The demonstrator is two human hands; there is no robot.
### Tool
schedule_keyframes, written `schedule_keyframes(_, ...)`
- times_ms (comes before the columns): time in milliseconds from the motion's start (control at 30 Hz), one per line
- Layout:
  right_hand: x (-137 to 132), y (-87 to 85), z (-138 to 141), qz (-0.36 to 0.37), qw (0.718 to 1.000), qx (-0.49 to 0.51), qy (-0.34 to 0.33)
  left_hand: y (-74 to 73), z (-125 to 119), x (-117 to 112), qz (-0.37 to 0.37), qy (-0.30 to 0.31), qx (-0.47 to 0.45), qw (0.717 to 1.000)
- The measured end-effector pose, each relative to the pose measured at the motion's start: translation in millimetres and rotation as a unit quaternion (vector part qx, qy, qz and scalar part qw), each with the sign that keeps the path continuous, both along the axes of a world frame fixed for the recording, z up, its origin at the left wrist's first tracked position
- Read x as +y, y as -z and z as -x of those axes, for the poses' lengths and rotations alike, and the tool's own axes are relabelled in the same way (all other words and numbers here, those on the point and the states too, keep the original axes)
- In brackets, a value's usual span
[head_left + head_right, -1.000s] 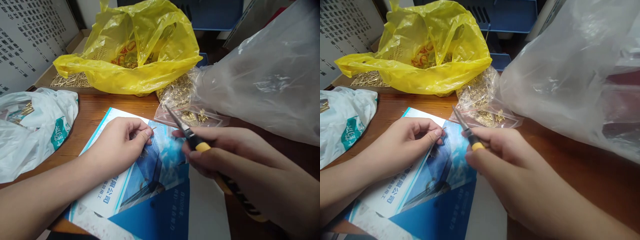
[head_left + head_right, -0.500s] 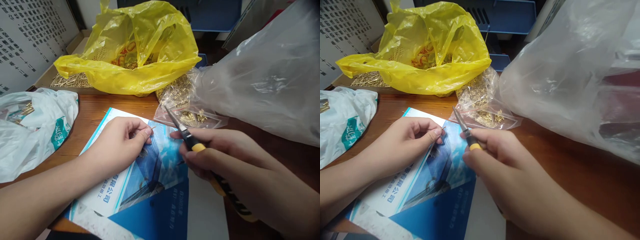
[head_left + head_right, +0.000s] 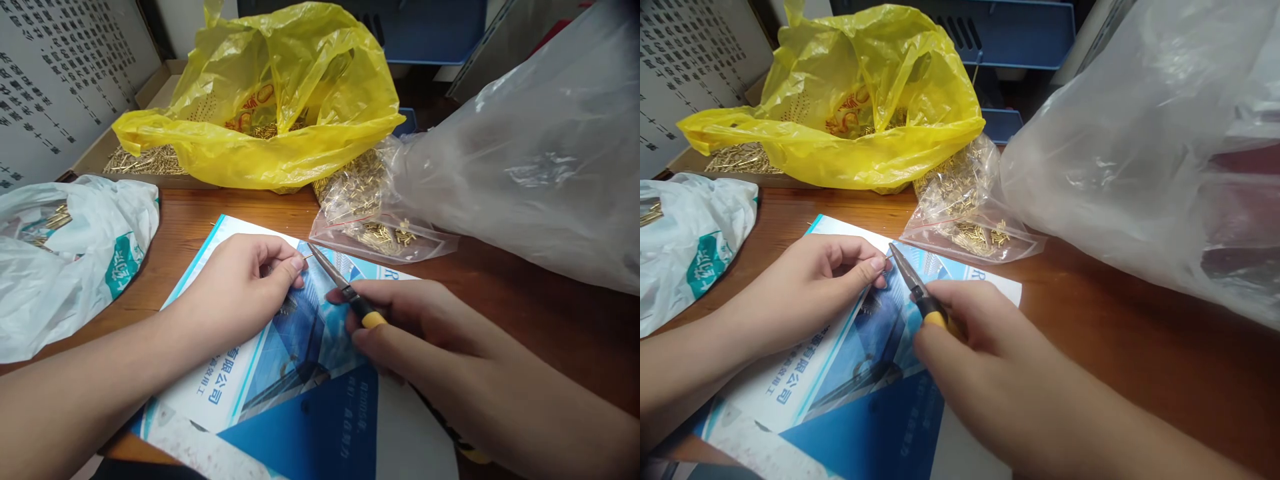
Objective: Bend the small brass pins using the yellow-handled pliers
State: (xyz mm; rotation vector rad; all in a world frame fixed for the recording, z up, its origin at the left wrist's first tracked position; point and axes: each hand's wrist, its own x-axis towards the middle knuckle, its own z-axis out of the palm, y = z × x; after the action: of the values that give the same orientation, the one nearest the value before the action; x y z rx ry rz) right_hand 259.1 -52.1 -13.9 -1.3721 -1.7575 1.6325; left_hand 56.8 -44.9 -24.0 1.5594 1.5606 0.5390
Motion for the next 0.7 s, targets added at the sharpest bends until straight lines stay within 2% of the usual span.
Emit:
schedule_keyframes(167,-1,-1.3,2,0.022,1.000,0.019,0.008,0.7,-2,2,-0.001,-0.003,-0.004,1.000)
schedule_keyframes(367,-4,-6.7,5,0.007,1.000,0.020,0.017,-3.7,-3,3,0.018,-0.003,-0.023,1.000)
schedule_keyframes(500,-4,-6.0,5,0.029,0.999,0.022,-0.003,-4.7,-3,1,0.016,-0.005,-0.016,1.000)
schedule_keyframes(567,-1,-4.1,1,0.037,0.999,0.023,0.013,-4.4,-3,1,0.013,-0.008,-0.021,1.000)
schedule_keyframes(633,4,-0.7,-3,0.012,1.000,0.010,0.027,-4.2,-3,0,0.009,-0.011,-0.035,0.999)
schedule_keyframes(700,10,4.5,-7,-0.073,0.997,-0.024,0.013,-4.3,-3,0,0.002,-0.012,-0.055,0.998)
